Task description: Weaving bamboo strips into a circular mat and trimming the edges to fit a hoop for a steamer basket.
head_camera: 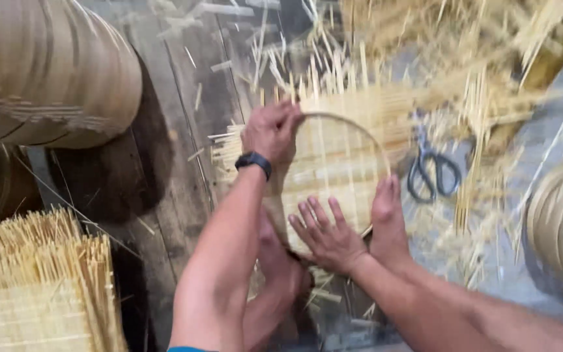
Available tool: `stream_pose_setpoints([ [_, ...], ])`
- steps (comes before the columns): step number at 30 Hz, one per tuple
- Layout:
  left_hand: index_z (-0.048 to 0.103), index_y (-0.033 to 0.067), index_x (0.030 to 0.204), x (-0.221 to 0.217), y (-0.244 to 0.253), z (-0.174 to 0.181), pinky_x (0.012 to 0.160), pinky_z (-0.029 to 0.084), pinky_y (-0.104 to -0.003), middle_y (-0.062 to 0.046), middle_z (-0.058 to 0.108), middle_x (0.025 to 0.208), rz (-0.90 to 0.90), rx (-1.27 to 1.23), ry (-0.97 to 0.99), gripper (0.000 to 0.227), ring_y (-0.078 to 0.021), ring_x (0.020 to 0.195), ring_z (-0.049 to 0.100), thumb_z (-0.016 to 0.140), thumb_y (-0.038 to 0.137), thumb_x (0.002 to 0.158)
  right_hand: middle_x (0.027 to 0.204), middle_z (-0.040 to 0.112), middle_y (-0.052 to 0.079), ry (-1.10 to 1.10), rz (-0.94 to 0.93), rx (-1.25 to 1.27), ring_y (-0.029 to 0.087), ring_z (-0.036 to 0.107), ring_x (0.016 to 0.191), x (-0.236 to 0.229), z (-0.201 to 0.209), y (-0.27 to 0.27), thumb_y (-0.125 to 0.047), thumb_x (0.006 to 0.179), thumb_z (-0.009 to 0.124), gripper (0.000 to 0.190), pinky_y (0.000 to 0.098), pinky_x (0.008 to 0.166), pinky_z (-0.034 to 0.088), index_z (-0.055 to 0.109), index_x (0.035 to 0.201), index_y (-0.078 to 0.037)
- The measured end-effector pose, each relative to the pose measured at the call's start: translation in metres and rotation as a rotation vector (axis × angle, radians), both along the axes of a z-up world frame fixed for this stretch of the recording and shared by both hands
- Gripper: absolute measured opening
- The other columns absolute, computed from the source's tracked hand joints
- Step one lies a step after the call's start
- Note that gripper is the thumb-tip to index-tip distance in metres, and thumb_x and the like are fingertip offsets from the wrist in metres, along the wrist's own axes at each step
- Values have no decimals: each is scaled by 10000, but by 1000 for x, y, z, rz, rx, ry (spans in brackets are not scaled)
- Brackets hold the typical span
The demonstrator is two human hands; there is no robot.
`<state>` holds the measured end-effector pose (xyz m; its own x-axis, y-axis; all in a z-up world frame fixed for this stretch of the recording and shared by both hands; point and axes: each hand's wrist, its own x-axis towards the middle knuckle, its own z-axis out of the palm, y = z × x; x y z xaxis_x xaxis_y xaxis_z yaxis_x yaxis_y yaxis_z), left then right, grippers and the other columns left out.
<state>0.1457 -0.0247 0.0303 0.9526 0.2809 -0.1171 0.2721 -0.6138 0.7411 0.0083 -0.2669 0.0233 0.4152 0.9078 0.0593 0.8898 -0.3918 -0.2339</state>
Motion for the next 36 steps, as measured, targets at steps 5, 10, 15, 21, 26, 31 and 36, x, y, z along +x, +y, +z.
stream_pose_setpoints([
  [5,799,302,1131,16,5,6,996,548,-362,15,738,1250,76,-36,18,281,-209,1163,683,733,434,892,1578,356,269,47,-23,-8,449,258,1493,33,21,10,-544,774,676,955,680,1161,202,380,1528,-39],
  [10,781,309,1147,5,1,-15,946,526,-408,-14,696,1241,-85,91,25,285,-265,1145,653,665,438,921,1360,654,129,369,-182,215,324,591,1285,110,0,7,-257,919,704,479,483,1122,440,640,1355,-67],
  [15,753,204,1140,25,2,5,914,496,-496,-85,709,1167,-242,330,-23,414,-354,1089,640,450,478,1072,1056,788,110,457,-458,281,297,721,970,233,12,40,-263,987,687,203,406,889,554,781,1104,-126],
  [21,760,175,981,49,5,28,734,519,-491,-170,736,880,-48,-59,459,467,-358,826,704,514,570,959,878,756,195,971,-813,39,374,682,832,252,46,51,-349,1032,642,302,450,774,552,796,1153,-119],
  [26,751,40,845,86,32,-70,709,521,-453,-189,726,824,-99,-88,357,555,-314,788,692,642,580,909,1056,789,110,559,-664,330,221,700,957,238,8,20,-397,1030,575,357,422,860,517,763,1066,-95],
  [31,754,41,834,51,23,-83,674,498,-426,-105,703,802,-37,-227,438,519,-233,749,641,723,557,870,910,759,231,1062,-1052,118,309,675,836,222,-22,12,-448,1065,502,503,441,773,536,717,1011,4],
  [36,811,41,870,57,23,-77,773,552,-393,-93,775,860,4,-391,473,478,-210,806,713,739,513,861,882,685,337,984,-936,48,451,639,866,232,-21,5,-433,1114,450,626,502,798,534,658,919,124],
])
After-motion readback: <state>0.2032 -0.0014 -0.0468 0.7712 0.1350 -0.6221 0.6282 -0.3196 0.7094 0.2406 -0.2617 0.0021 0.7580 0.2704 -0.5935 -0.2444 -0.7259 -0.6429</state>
